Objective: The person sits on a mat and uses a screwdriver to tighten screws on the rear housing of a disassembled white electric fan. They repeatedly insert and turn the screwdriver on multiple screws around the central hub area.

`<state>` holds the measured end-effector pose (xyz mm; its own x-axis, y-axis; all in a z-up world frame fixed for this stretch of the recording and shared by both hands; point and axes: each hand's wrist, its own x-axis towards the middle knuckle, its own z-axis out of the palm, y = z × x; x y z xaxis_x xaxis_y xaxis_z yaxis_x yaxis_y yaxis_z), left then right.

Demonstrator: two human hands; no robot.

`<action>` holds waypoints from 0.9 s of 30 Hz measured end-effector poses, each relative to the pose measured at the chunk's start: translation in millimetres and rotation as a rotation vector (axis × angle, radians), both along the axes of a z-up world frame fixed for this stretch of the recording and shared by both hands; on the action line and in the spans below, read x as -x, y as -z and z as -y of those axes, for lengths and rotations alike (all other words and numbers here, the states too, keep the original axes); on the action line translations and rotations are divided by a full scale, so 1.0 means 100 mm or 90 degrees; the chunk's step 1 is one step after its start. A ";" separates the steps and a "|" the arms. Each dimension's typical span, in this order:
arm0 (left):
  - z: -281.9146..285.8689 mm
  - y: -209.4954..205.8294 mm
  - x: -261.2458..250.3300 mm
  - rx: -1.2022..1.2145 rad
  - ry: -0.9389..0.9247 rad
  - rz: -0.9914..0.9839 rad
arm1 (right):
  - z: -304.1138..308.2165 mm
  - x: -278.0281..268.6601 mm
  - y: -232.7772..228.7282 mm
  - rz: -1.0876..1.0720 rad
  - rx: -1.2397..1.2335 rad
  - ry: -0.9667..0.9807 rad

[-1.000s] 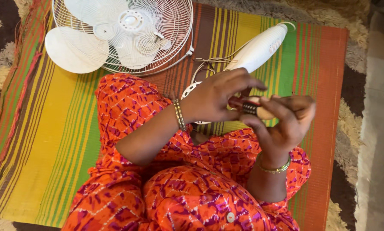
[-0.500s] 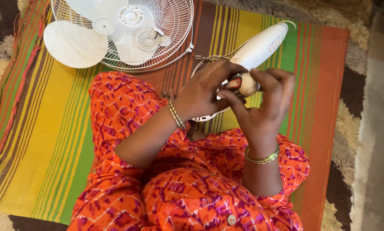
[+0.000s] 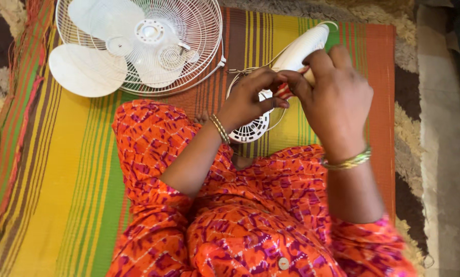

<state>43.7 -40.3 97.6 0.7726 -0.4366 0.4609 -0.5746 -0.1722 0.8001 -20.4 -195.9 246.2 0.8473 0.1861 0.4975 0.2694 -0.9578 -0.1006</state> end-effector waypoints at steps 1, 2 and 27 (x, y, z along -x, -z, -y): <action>-0.03 0.02 -0.07 0.019 0.028 -0.001 | 0.02 0.01 -0.07 0.010 0.002 -0.084; -0.08 0.03 -0.15 0.036 0.059 -0.002 | 0.04 0.03 -0.15 0.021 0.003 -0.165; -0.18 0.16 -0.14 0.084 0.198 -0.034 | -0.45 -0.04 -0.53 -0.291 0.299 0.204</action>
<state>57.4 -22.7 81.6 0.6363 -0.5942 0.4920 -0.5407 0.1116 0.8338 -16.3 -151.3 299.4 1.0000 0.0011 0.0097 -0.0019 -0.9522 0.3054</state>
